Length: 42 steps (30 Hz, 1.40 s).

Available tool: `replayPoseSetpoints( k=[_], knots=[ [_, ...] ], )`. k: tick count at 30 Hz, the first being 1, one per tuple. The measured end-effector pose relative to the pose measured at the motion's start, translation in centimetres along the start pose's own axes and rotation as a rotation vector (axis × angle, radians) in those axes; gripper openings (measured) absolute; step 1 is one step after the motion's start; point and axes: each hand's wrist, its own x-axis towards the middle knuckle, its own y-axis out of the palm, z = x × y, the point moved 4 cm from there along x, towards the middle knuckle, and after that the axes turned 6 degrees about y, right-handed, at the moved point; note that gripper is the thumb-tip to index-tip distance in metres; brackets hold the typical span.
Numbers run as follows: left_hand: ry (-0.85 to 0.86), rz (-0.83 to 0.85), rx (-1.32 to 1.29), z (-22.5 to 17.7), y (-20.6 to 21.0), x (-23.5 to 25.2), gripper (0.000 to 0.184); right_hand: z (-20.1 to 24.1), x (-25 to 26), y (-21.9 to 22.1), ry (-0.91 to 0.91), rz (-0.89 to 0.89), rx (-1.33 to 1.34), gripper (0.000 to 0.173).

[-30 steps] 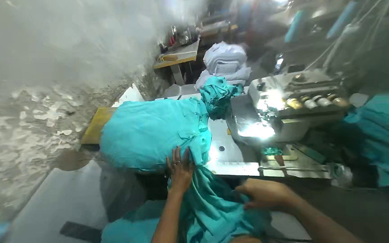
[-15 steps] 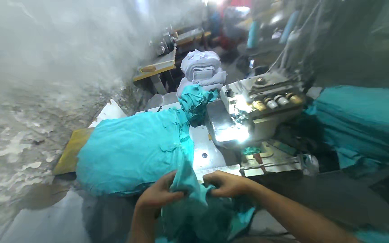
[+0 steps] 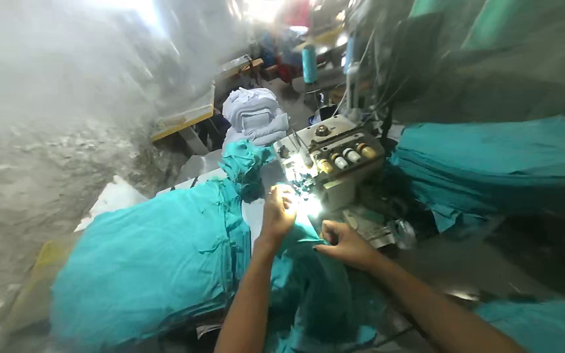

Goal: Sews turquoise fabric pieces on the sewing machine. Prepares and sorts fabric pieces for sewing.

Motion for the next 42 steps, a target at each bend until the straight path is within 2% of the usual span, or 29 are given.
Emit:
replayPoseSetpoints(
  k=[2, 3, 5, 6, 8, 12, 14, 17, 20, 22, 24, 26, 29, 30, 32, 33, 35, 37, 40, 42],
  knots=[
    [-0.024, -0.009, -0.004, -0.2, 0.9, -0.4, 0.021, -0.5, -0.5, -0.2, 0.041, -0.010, 0.052, 0.025],
    [-0.092, -0.016, -0.035, 0.0, 0.7, -0.5, 0.020, -0.5, -0.8, -0.3, 0.068, -0.002, 0.062, 0.026],
    [-0.277, 0.027, -0.220, 0.6, -0.4, -0.5, 0.024, -0.6, -1.4, -0.3, 0.080, 0.019, 0.060, 0.031],
    [-0.314, 0.068, -0.328, 1.1, -0.8, -0.5, 0.027, -0.7, -1.7, -0.3, 0.057, 0.022, 0.044, 0.032],
    [-0.261, 0.148, -0.424, 2.0, -1.4, -0.7, 0.031, -0.9, -2.1, -0.1, -0.069, -0.030, -0.049, 0.032],
    [-0.082, 0.219, -0.427, 3.5, -2.2, -0.8, 0.026, -0.2, -2.6, 0.4, -0.474, -0.194, -0.498, 0.021],
    [-0.057, 0.195, -0.457, 4.0, -2.5, -1.1, 0.025, -0.2, -3.0, 0.8, -0.504, -0.277, -0.609, 0.025],
    [-0.016, 0.119, -0.498, 4.5, -2.4, -2.0, 0.025, -0.3, -3.1, 1.1, -0.460, -0.343, -0.625, 0.040],
    [0.060, 0.146, -0.385, 3.9, -2.0, -2.6, 0.032, -0.2, -2.9, 0.9, -0.456, -0.321, -0.564, 0.044],
    [0.072, 0.236, -0.283, 3.2, -1.9, -2.6, 0.043, 0.2, -3.0, 0.9, -0.431, -0.297, -0.514, 0.043],
    [0.077, 0.324, -0.236, 2.7, -1.9, -2.3, 0.044, 0.5, -3.1, 1.0, -0.337, -0.299, -0.432, 0.038],
    [0.123, 0.319, -0.229, 2.6, -1.8, -2.2, 0.029, 0.9, -3.0, 0.8, -0.068, -0.224, -0.222, 0.042],
    [0.165, 0.253, -0.358, 2.9, -1.6, -2.9, 0.008, 0.3, -2.4, 0.8, 0.381, 0.053, 0.357, 0.049],
    [0.176, 0.243, -0.400, 3.2, -1.7, -3.3, 0.006, -0.2, -2.3, 1.2, 0.477, 0.157, 0.537, 0.044],
    [0.212, 0.228, -0.416, 3.5, -1.7, -3.9, 0.011, -1.2, -1.9, 2.3, 0.559, 0.328, 0.777, 0.032],
    [0.223, 0.222, -0.393, 3.4, -1.7, -4.1, 0.018, -1.4, -1.7, 2.9, 0.562, 0.382, 0.844, 0.029],
    [0.216, 0.224, -0.352, 2.9, -1.5, -4.1, 0.024, -1.0, -1.3, 3.4, 0.510, 0.419, 0.892, 0.035],
    [0.213, 0.218, -0.380, 2.9, -1.5, -3.9, 0.020, -0.1, -0.8, 3.2, 0.438, 0.394, 0.862, 0.049],
    [0.205, 0.210, -0.488, 3.6, -2.0, -3.6, 0.016, 1.2, -0.4, 2.6, 0.295, 0.358, 0.796, 0.084],
    [0.192, 0.191, -0.529, 3.9, -2.4, -3.7, 0.013, 1.7, -0.5, 2.0, 0.170, 0.302, 0.717, 0.095]
  ],
)
